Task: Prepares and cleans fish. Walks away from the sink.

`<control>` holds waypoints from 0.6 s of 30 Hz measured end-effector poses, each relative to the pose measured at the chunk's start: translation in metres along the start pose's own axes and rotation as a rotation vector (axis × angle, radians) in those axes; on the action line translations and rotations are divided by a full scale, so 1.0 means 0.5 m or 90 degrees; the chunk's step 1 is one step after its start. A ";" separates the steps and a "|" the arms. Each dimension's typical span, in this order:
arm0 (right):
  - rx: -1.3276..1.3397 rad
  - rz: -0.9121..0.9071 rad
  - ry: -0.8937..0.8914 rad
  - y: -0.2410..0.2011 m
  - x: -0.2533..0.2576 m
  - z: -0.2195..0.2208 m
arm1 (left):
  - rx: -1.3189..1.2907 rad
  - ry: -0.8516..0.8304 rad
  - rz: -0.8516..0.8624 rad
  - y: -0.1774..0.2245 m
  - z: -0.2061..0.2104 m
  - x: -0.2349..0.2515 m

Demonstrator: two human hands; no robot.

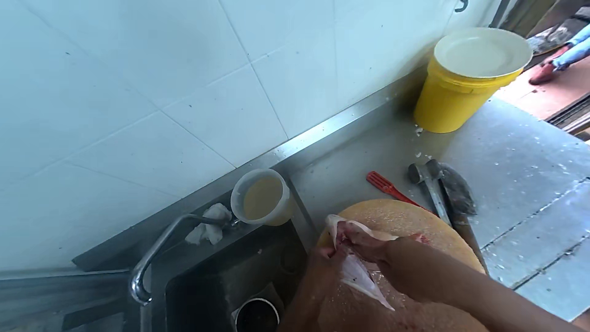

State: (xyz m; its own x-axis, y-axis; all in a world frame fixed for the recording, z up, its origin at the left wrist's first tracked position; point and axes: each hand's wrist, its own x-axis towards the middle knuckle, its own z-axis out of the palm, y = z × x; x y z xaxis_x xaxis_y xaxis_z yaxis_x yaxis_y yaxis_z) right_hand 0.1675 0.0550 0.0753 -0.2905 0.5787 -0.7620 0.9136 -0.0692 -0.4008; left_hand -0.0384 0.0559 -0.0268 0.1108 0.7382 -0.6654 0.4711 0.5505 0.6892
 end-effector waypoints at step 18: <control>0.026 -0.007 0.016 0.008 0.005 -0.018 | 0.007 0.004 -0.012 -0.001 0.006 -0.001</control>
State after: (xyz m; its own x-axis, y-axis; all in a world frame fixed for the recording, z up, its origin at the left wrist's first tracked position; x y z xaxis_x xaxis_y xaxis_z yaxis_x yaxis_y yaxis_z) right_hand 0.1730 0.0635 0.0761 -0.2926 0.6001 -0.7445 0.8976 -0.0960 -0.4302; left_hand -0.0362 0.0540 -0.0276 0.0958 0.7305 -0.6762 0.4826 0.5600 0.6734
